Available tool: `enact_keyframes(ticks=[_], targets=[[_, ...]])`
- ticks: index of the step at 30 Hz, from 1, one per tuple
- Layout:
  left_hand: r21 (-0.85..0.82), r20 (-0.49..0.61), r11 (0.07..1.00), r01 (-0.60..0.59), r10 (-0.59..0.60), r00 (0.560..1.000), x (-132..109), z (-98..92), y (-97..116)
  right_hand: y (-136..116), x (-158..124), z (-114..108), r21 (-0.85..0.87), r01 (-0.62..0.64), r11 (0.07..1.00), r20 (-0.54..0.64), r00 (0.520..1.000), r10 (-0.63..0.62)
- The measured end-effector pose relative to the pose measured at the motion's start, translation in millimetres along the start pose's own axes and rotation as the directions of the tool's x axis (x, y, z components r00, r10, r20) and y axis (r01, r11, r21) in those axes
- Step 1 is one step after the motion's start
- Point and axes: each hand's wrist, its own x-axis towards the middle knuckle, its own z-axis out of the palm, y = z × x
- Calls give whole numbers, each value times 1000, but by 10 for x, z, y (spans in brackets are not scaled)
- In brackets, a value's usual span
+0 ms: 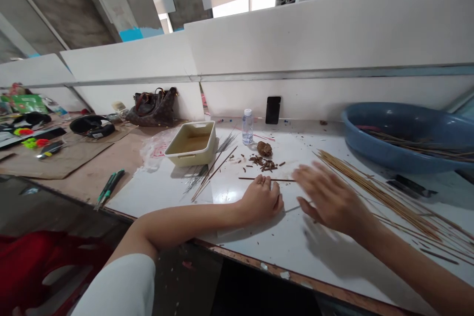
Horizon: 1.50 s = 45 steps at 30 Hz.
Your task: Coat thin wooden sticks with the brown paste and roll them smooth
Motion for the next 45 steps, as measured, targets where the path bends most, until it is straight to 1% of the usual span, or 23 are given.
enact_keyframes(ticks=[3,5,8,13,21,26,30,34,37,41,43,45], targets=[[-20,-40,1000,6,-7,999,-5,34,-6,53,-43,277,-134,31,990,50,998,-24],[-34,-60,999,15,-17,998,-6,70,-14,107,-81,443,-190,4,982,85,996,13],[-49,-83,999,23,-27,996,-7,126,-33,180,-133,553,-202,-21,979,115,992,45],[-43,-105,999,13,-18,994,-18,150,-44,171,-146,541,-165,-30,986,128,990,52],[-40,-149,999,-2,-4,989,-10,28,-25,101,-103,489,-105,-43,994,150,987,59],[-94,-181,995,-45,28,983,1,50,-47,40,-92,418,-83,-46,996,126,990,56],[-97,-202,992,-75,54,978,-1,71,-54,17,-92,433,-72,-80,994,113,990,88],[-77,-175,997,-26,12,984,-3,107,-61,60,-84,516,-56,-110,992,108,987,115],[-86,-141,996,7,-19,990,-16,148,-58,88,-77,522,-7,-124,992,115,986,124],[-70,-141,997,-11,1,990,-47,178,-27,63,-70,447,19,-125,992,117,986,122],[-59,-131,998,-27,19,991,-52,179,-16,50,-68,433,-4,-117,993,130,985,116],[-58,-100,998,-11,5,995,-42,177,-19,53,-70,453,-36,-122,992,138,982,126]])
